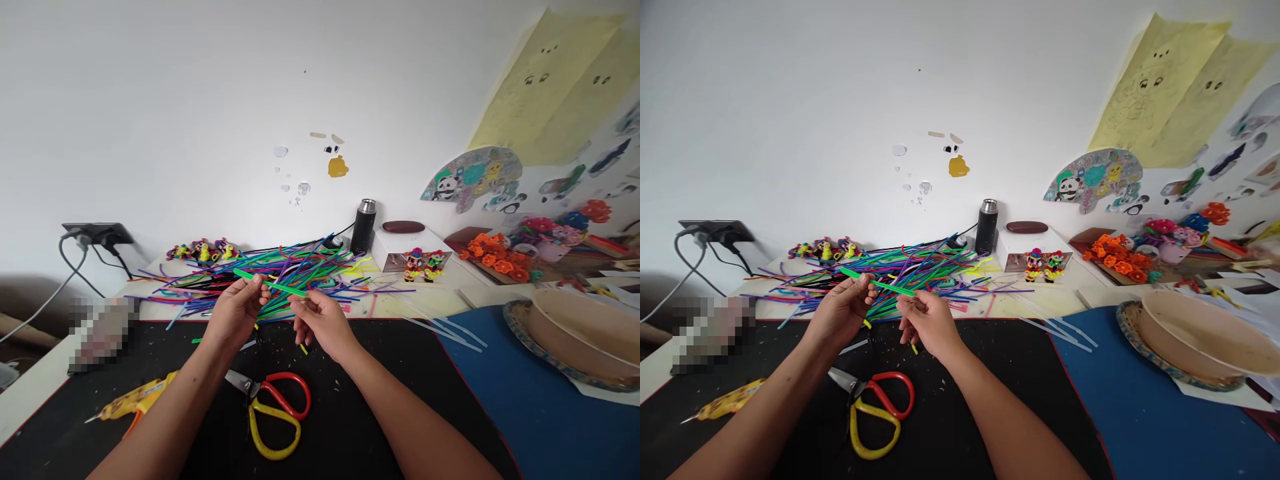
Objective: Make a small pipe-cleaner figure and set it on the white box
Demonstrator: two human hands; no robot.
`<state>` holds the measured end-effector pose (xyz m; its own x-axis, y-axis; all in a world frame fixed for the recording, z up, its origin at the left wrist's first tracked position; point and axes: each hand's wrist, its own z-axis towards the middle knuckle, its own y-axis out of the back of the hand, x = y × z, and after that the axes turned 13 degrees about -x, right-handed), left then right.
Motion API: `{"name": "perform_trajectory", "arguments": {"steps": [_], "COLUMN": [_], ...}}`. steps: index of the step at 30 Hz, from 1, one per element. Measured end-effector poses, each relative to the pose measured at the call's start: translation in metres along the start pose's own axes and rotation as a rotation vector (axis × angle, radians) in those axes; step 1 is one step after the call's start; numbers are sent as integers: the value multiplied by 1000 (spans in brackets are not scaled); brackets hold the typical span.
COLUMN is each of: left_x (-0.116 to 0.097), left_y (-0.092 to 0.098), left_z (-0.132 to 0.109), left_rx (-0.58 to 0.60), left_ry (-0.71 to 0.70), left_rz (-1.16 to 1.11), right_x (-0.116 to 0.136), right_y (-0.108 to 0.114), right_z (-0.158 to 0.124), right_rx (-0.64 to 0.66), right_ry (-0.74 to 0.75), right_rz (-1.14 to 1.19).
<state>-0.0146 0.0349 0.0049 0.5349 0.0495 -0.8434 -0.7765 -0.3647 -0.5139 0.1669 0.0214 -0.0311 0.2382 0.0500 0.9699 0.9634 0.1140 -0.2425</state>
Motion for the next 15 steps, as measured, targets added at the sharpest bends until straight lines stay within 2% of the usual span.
{"name": "perform_trajectory", "arguments": {"steps": [7,15], "left_x": [9,12], "left_y": [-2,-2], "left_z": [-5,-8], "left_rx": [32,100], "left_ry": [89,85], "left_rz": [52,159], "right_x": [2,7], "right_y": [-1,-1], "right_z": [1,0], "right_rx": [-38,-108], "right_ry": [-17,-15], "right_rz": [73,122]}}
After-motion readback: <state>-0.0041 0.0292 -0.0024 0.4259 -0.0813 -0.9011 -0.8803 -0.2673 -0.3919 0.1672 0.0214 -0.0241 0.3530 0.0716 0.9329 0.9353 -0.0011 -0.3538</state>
